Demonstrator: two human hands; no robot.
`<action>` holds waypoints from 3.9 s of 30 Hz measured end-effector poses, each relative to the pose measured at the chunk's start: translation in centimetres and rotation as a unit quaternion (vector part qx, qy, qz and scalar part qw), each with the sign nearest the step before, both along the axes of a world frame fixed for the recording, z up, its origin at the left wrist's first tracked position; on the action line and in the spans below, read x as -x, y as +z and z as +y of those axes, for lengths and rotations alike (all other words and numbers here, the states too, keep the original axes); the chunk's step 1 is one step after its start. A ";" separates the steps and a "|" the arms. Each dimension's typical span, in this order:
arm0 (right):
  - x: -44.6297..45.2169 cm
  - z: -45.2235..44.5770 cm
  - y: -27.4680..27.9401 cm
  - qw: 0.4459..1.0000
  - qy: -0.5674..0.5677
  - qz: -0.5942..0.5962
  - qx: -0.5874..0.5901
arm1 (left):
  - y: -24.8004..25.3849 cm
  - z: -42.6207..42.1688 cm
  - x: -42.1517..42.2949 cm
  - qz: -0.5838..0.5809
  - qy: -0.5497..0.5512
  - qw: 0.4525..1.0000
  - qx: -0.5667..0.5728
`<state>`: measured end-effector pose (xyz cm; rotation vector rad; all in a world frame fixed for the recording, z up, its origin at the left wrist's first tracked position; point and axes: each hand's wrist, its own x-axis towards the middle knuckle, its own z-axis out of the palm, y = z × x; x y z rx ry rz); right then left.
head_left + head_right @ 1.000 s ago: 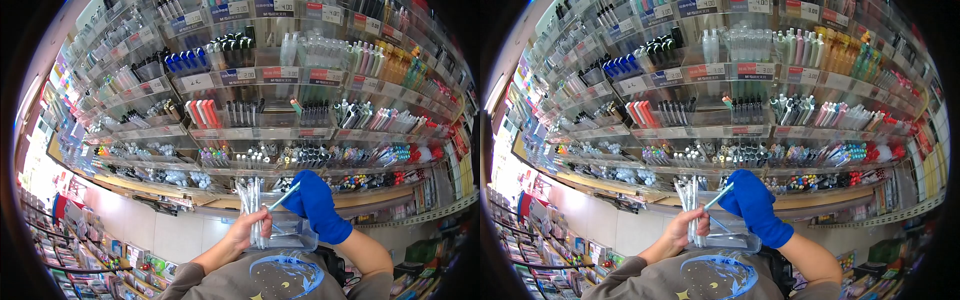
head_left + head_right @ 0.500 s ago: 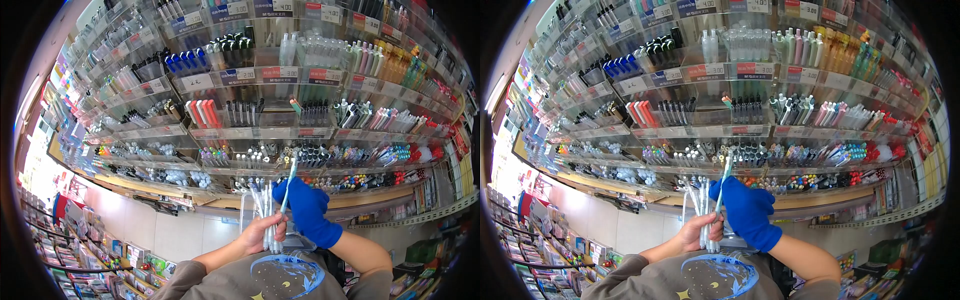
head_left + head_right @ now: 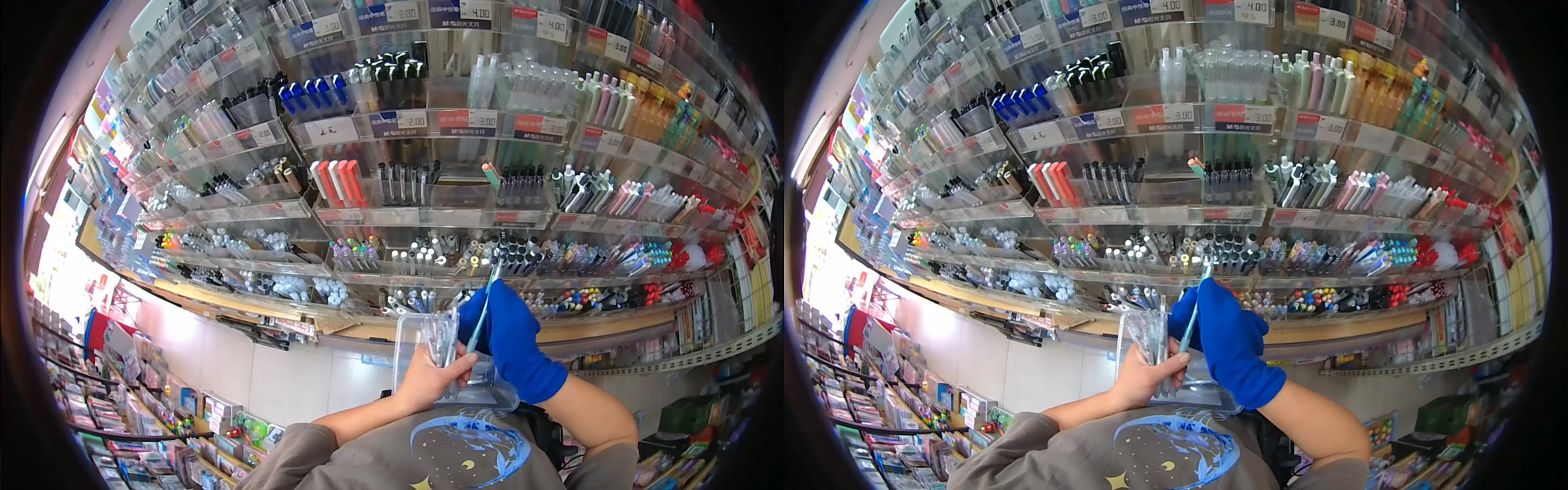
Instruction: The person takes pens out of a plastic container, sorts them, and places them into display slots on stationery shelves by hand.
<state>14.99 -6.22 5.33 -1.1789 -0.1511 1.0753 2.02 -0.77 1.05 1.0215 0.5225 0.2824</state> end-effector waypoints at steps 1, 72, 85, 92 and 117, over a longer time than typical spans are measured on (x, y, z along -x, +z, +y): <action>-0.1 0.1 0.0 1.000 -0.004 0.017 0.006 | 0.3 -0.2 -0.1 0.010 0.019 1.000 -0.002; -1.4 -2.9 -4.1 0.798 0.377 -0.466 -0.059 | 2.3 7.5 2.4 -0.221 0.279 0.934 0.039; 0.0 -1.2 0.7 0.837 0.453 -0.276 0.138 | 1.9 4.9 1.1 -0.123 0.194 0.971 0.071; -0.9 -3.2 -6.6 0.711 0.335 -0.618 -0.013 | 1.8 5.8 1.7 -0.159 0.255 0.953 0.043; -3.2 -1.1 -1.5 0.644 0.039 -0.764 0.005 | -0.3 4.2 2.5 0.003 -0.145 0.989 0.019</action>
